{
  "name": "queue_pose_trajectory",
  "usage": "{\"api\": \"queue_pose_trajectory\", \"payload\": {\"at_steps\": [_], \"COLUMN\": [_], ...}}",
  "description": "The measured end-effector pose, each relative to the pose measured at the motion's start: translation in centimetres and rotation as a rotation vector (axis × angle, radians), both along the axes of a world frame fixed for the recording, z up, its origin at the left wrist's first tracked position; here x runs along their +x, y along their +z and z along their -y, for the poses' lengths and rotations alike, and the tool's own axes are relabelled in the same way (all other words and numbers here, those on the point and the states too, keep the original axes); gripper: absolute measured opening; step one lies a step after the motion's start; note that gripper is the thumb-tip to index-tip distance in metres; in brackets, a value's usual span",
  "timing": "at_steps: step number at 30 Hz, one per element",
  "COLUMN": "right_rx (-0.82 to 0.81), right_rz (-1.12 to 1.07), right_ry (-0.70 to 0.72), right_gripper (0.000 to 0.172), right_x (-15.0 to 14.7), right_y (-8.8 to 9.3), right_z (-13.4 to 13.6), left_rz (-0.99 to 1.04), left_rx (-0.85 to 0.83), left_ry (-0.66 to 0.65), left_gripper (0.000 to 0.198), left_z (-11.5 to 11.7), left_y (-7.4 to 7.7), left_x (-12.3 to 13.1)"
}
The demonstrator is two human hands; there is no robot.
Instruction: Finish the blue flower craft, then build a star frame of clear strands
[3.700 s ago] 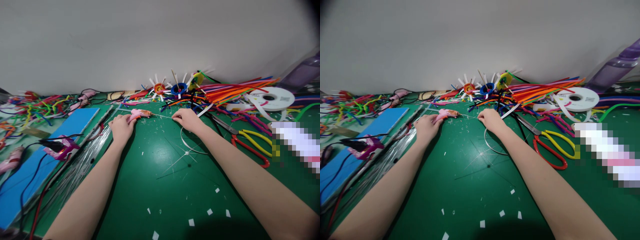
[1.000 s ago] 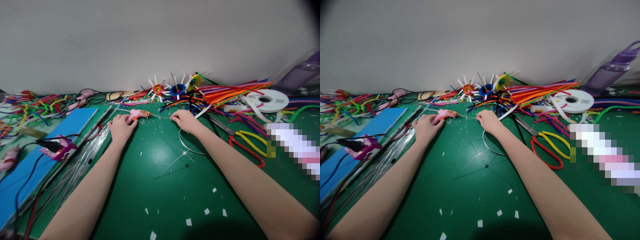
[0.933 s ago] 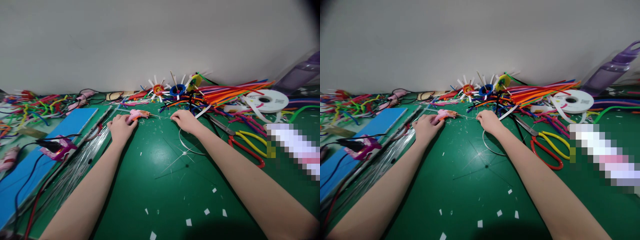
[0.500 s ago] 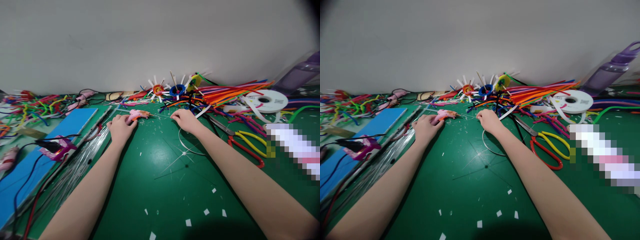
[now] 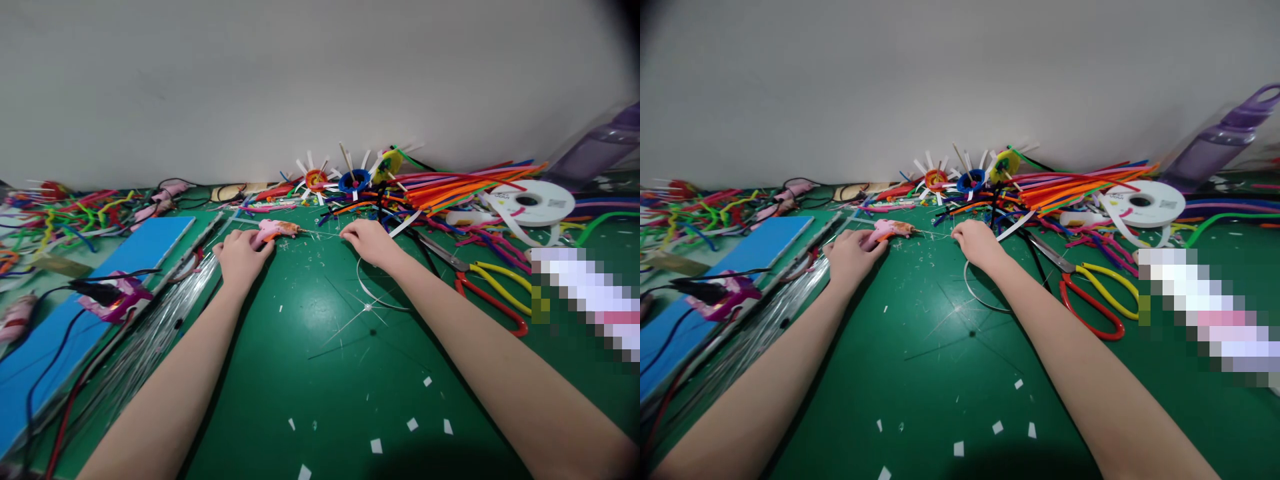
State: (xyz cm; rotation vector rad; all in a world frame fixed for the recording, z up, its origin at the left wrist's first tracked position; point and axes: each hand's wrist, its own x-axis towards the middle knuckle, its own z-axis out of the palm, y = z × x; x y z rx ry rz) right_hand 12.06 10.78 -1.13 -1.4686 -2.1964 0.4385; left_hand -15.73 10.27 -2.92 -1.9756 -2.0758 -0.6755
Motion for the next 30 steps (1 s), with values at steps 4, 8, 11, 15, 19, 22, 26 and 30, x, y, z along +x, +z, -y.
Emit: {"api": "queue_pose_trajectory", "payload": {"at_steps": [4,8,11,15,19,22,26,30], "right_rx": [0.004,0.008,0.001,-0.010,-0.022,-0.037,-0.071,-0.164], "right_rz": [0.005,0.007,-0.003,-0.026,-0.035,-0.062,-0.119,-0.232], "right_ry": [-0.025,-0.037,-0.040,-0.031,-0.028,-0.033,-0.044,-0.033], "right_gripper": [0.027,0.027,0.027,0.026,0.027,0.026,0.025,0.023], "right_x": [0.09,0.13,0.08,0.04,0.09,0.13,0.16,0.32], "right_y": [0.04,0.07,0.10,0.24,0.36,0.48,0.69,0.94], "right_z": [-0.03,-0.03,0.03,0.12,0.11,0.10,0.09,0.03], "left_rz": [0.003,0.017,0.014,0.013,0.010,0.012,0.018,0.022], "left_rx": [0.000,-0.009,-0.010,-0.001,-0.006,-0.013,-0.004,0.010], "left_ry": [0.001,-0.002,0.004,-0.004,0.002,0.007,-0.001,-0.016], "left_gripper": [0.036,0.037,0.036,0.036,0.036,0.036,0.037,0.038], "left_z": [0.04,0.04,0.01,0.01,0.03,0.00,-0.03,0.06], "left_y": [0.01,0.05,0.08,0.10,0.10,0.08,0.03,0.01], "left_x": [0.06,0.07,0.07,0.09,0.10,0.08,0.02,-0.02]}}
